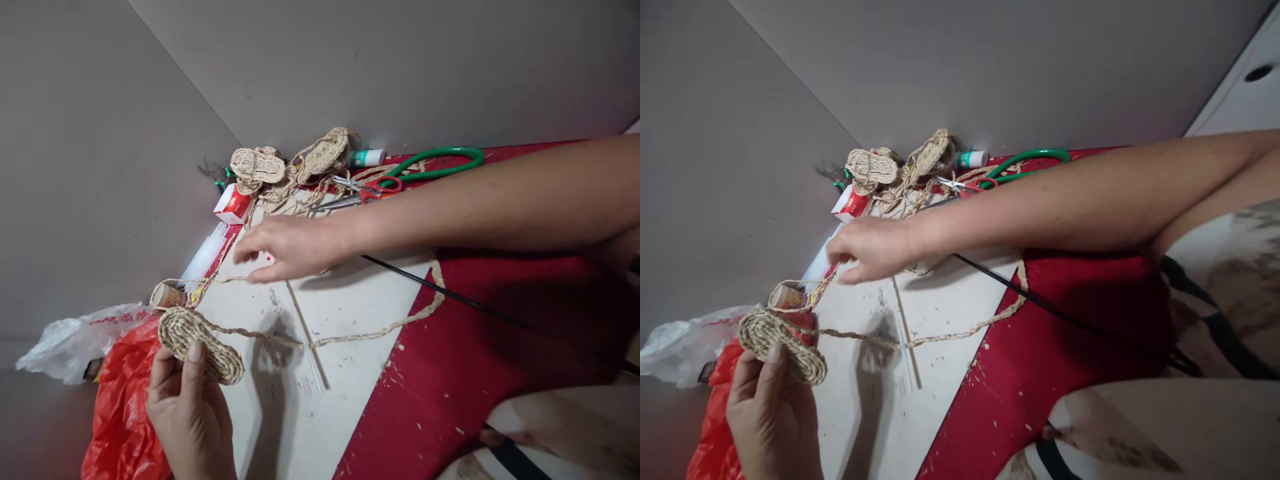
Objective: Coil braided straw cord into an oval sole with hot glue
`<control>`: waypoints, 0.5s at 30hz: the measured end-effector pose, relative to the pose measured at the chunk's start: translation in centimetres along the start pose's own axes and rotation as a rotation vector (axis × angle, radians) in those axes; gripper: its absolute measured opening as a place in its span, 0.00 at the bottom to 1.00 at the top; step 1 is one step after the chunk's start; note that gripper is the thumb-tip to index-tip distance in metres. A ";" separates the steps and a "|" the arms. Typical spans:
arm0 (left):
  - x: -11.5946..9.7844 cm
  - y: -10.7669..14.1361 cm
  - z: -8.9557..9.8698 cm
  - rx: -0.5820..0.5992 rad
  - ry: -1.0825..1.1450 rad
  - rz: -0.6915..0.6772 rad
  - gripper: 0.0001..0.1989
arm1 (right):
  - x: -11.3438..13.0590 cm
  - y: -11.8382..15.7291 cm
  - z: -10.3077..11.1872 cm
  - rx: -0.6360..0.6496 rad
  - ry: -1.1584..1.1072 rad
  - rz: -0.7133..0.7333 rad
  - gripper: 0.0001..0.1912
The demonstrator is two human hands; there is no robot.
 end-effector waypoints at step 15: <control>1.3 1.0 -1.4 0.049 -0.047 -0.011 0.10 | 1.7 1.4 -7.6 0.244 -1.228 -0.136 0.09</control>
Point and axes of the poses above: each hand's wrist, its own y-axis away from the middle knuckle, its own z-axis out of the back of the hand, x = y × z, the point moved 8 cm from there along -y, towards the middle knuckle, and after that the axes turned 2 degrees about y, right-handed, at the moved point
